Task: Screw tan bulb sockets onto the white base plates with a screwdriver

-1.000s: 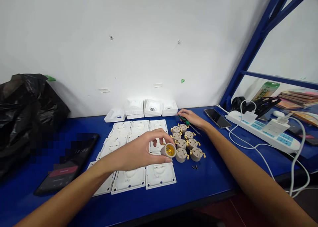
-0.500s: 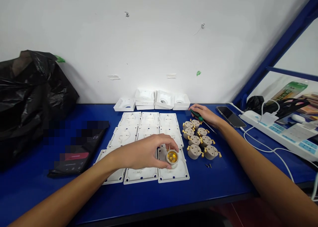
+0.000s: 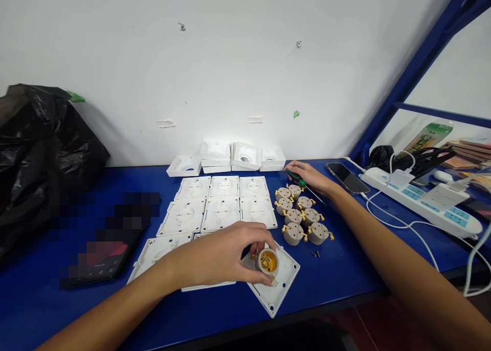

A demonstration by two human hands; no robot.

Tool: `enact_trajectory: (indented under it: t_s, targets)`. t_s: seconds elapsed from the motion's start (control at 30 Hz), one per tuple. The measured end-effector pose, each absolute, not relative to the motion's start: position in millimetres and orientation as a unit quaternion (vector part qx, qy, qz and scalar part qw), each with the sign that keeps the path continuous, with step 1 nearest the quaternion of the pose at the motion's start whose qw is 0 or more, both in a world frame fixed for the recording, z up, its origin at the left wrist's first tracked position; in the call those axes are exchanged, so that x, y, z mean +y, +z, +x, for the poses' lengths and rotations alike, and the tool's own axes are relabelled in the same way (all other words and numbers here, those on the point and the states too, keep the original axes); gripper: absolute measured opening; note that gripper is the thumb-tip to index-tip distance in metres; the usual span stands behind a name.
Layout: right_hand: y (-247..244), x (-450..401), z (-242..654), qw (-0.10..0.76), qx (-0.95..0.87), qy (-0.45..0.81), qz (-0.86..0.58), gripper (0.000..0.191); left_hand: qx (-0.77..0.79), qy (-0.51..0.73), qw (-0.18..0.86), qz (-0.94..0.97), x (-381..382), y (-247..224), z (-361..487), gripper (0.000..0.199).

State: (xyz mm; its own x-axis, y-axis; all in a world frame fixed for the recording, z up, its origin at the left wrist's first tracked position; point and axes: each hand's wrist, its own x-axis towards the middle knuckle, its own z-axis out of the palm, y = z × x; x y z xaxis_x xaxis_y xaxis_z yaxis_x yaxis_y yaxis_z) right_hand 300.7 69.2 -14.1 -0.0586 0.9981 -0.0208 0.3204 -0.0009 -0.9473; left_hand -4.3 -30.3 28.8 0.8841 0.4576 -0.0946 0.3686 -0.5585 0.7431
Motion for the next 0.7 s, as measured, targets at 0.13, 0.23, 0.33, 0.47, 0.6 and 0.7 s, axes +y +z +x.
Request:
enact_trajectory:
  t_s: [0.13,0.23,0.33,0.47,0.6,0.7]
  targets:
    - [-13.3,68.8,300.8,0.389,-0.585,0.432,-0.565,0.021,0.234,0.048,0.370,0.898,-36.9,27.9,-1.0,0.027]
    - [-12.9,69.0,300.6,0.388,-0.587,0.431,-0.564,0.022,0.253,0.052,0.335,0.906,-40.2,26.3,0.7,0.031]
    - [-12.6,69.1,300.4,0.389,-0.590,0.430,-0.562,0.022,0.265,0.053,0.312,0.911,-41.8,24.9,1.6,0.033]
    - [-12.5,68.6,300.8,0.389,-0.593,0.428,-0.560,0.022,0.268,0.044,0.326,0.906,-40.2,26.3,1.2,0.034]
    - [-13.4,68.7,301.2,0.391,-0.597,0.424,-0.558,0.022,0.259,0.037,0.348,0.900,-36.9,28.6,0.3,0.035]
    - [-14.6,69.5,301.3,0.392,-0.599,0.422,-0.557,0.022,0.264,0.027,0.343,0.901,-36.7,29.5,-0.6,0.034]
